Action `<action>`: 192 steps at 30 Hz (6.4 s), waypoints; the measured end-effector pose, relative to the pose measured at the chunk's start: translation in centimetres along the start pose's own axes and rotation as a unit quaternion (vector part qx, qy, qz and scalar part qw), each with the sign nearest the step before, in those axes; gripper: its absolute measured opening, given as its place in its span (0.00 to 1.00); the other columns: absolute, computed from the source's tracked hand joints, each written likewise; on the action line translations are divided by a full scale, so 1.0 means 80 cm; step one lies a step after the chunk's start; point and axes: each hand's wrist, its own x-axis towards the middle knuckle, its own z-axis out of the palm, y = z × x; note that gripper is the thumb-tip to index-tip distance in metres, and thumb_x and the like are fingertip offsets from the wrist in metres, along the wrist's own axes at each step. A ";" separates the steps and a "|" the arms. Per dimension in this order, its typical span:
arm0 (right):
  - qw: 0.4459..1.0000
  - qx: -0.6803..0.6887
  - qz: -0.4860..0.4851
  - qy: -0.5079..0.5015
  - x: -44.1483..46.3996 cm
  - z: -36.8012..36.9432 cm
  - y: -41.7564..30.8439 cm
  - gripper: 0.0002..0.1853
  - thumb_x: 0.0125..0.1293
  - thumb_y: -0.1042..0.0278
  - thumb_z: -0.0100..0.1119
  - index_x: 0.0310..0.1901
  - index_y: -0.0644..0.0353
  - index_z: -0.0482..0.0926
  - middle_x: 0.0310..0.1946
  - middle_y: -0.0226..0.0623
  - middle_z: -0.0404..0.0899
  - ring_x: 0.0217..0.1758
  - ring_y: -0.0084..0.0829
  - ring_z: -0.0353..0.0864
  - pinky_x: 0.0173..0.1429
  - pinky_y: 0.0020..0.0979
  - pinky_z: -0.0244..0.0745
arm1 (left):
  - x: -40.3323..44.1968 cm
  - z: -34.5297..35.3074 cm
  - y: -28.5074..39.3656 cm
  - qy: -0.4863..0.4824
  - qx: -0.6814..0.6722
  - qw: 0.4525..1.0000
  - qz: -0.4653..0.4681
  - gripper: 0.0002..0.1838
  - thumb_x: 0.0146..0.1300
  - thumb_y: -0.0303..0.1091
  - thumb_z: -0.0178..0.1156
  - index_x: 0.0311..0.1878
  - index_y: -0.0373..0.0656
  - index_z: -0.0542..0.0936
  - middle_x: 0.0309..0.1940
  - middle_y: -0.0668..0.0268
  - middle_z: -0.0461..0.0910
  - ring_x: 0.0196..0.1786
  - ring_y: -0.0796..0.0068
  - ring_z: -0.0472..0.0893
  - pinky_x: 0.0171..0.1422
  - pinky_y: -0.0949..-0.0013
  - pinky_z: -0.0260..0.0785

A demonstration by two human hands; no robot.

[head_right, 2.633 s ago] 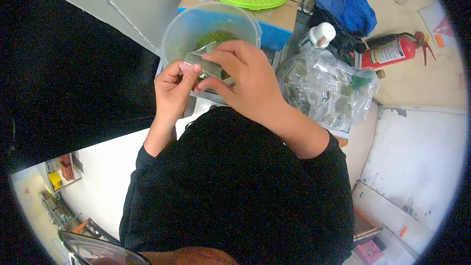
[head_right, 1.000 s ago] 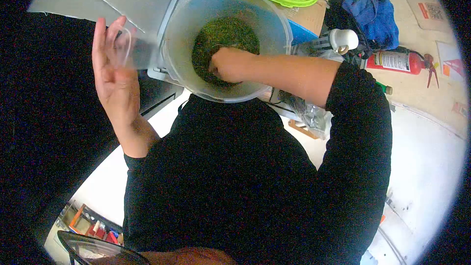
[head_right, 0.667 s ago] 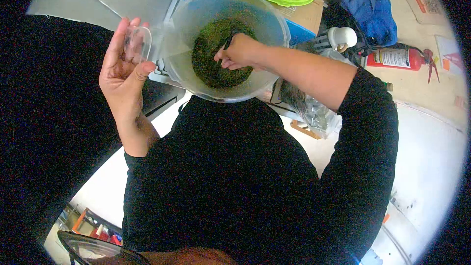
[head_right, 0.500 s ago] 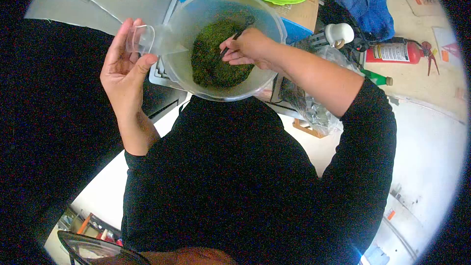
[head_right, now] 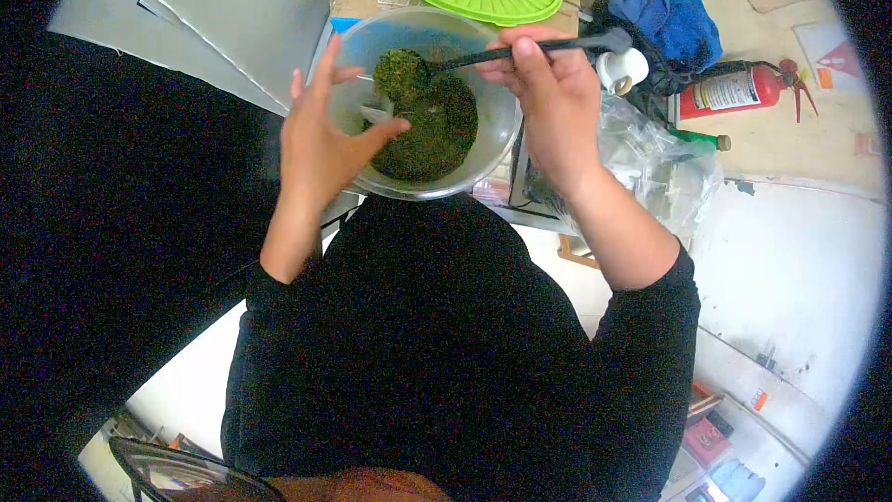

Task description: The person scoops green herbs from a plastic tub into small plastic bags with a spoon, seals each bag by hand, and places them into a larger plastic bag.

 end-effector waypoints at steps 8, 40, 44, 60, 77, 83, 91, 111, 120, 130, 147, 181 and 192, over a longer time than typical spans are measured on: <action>0.905 -0.243 -0.339 -0.088 -0.025 0.013 0.025 0.08 0.61 0.87 0.51 0.36 0.66 0.79 0.39 0.45 0.80 0.40 0.40 0.82 0.49 0.35 0.77 | 0.004 0.012 0.014 -0.022 0.029 0.999 -0.001 0.54 0.42 0.46 0.76 0.70 0.34 0.58 0.41 0.61 0.82 0.48 0.60 0.81 0.74 0.41 0.44; 0.972 -0.196 0.118 -0.061 0.003 -0.017 -0.013 0.08 0.68 0.71 0.55 0.45 0.65 0.78 0.37 0.37 0.82 0.39 0.26 0.83 0.47 0.27 0.77 | -0.003 -0.004 -0.008 0.015 -0.037 0.996 -0.077 0.55 0.43 0.36 0.77 0.73 0.44 0.54 0.44 0.55 0.81 0.50 0.61 0.82 0.54 0.62 0.74; 0.990 -0.129 -0.055 0.010 -0.027 -0.005 -0.022 0.06 0.69 0.75 0.54 0.44 0.66 0.76 0.39 0.41 0.82 0.42 0.29 0.82 0.52 0.30 0.77 | -0.003 0.007 0.003 -0.049 -0.058 0.995 -0.067 0.55 0.45 0.38 0.75 0.73 0.41 0.51 0.43 0.57 0.80 0.49 0.58 0.81 0.65 0.55 0.65; 0.894 -0.419 -0.104 -0.119 -0.072 0.003 0.001 0.16 0.57 0.87 0.52 0.48 0.65 0.77 0.45 0.47 0.79 0.47 0.45 0.81 0.54 0.36 0.75 | -0.006 0.008 0.058 -0.053 -0.112 0.991 -0.058 0.52 0.47 0.41 0.74 0.72 0.41 0.55 0.38 0.61 0.80 0.43 0.64 0.82 0.59 0.60 0.69; 0.992 -0.096 -0.034 0.077 -0.116 -0.046 -0.036 0.06 0.61 0.74 0.66 0.38 0.64 0.81 0.33 0.31 0.83 0.36 0.16 0.78 0.41 0.18 0.73 | -0.028 0.077 0.131 -0.068 -0.501 0.861 -0.059 0.06 0.66 0.27 0.60 0.44 0.37 0.81 0.32 0.73 0.80 0.32 0.88 0.74 0.37 0.83 0.67; 0.989 -0.137 -0.001 0.051 -0.131 -0.076 -0.061 0.06 0.62 0.72 0.65 0.37 0.65 0.82 0.32 0.32 0.83 0.36 0.18 0.79 0.42 0.21 0.74 | -0.029 0.100 0.164 -0.123 -0.539 0.832 -0.046 0.03 0.66 0.24 0.58 0.42 0.37 0.78 0.33 0.72 0.79 0.34 0.86 0.76 0.38 0.81 0.69; 0.969 -0.237 -0.066 0.024 -0.148 -0.123 -0.078 0.05 0.64 0.73 0.61 0.39 0.64 0.83 0.33 0.34 0.83 0.36 0.20 0.79 0.43 0.23 0.74 | -0.040 0.125 0.188 -0.099 -0.459 0.883 0.017 0.05 0.67 0.27 0.59 0.41 0.35 0.80 0.33 0.68 0.81 0.35 0.82 0.78 0.41 0.78 0.71; 0.746 -0.629 -0.189 0.113 -0.143 -0.261 -0.092 0.13 0.61 0.72 0.62 0.48 0.57 0.82 0.48 0.41 0.80 0.44 0.40 0.81 0.46 0.35 0.75 | -0.117 0.344 0.024 -0.382 0.259 0.887 0.034 0.07 0.56 0.30 0.59 0.38 0.40 0.80 0.37 0.58 0.81 0.40 0.52 0.83 0.46 0.55 0.77; 0.876 -0.455 -0.145 0.074 -0.155 -0.206 -0.099 0.14 0.58 0.72 0.66 0.46 0.60 0.81 0.44 0.42 0.81 0.42 0.38 0.79 0.45 0.31 0.75 | -0.093 0.232 0.123 -0.180 -0.077 0.979 0.049 0.07 0.59 0.30 0.65 0.38 0.36 0.80 0.33 0.57 0.83 0.30 0.66 0.83 0.35 0.67 0.76; 0.874 -0.461 -0.112 -0.102 -0.122 -0.123 -0.061 0.25 0.53 0.59 0.70 0.53 0.55 0.77 0.49 0.41 0.80 0.46 0.43 0.79 0.52 0.39 0.72 | -0.075 0.116 0.176 0.013 -0.472 0.879 -0.073 0.03 0.64 0.23 0.61 0.40 0.37 0.77 0.28 0.71 0.79 0.29 0.86 0.77 0.34 0.79 0.74; 0.933 -0.319 0.002 -0.167 -0.084 -0.014 -0.080 0.16 0.56 0.63 0.68 0.45 0.60 0.82 0.35 0.39 0.83 0.35 0.31 0.83 0.39 0.32 0.75 | -0.063 0.048 0.106 -0.008 -0.575 0.812 -0.099 0.13 0.67 0.38 0.59 0.47 0.40 0.71 0.36 0.66 0.78 0.34 0.77 0.79 0.35 0.68 0.80; 0.685 -0.512 -0.301 -0.422 0.001 0.079 -0.036 0.07 0.52 0.68 0.64 0.34 0.54 0.79 0.35 0.32 0.77 0.33 0.36 0.81 0.33 0.35 0.76 | -0.028 -0.048 0.011 -0.087 -0.343 0.903 -0.244 0.10 0.65 0.29 0.58 0.27 0.38 0.74 0.22 0.73 0.75 0.27 0.88 0.72 0.31 0.80 0.62; 0.830 -0.334 -0.108 -0.433 0.072 0.109 0.038 0.10 0.64 0.60 0.57 0.42 0.56 0.80 0.33 0.44 0.81 0.40 0.46 0.81 0.44 0.43 0.75 | -0.048 -0.049 -0.037 -0.149 -0.506 0.841 -0.118 0.35 0.72 0.53 0.45 0.69 0.32 0.60 0.58 0.52 0.70 0.64 0.61 0.68 0.71 0.61 0.54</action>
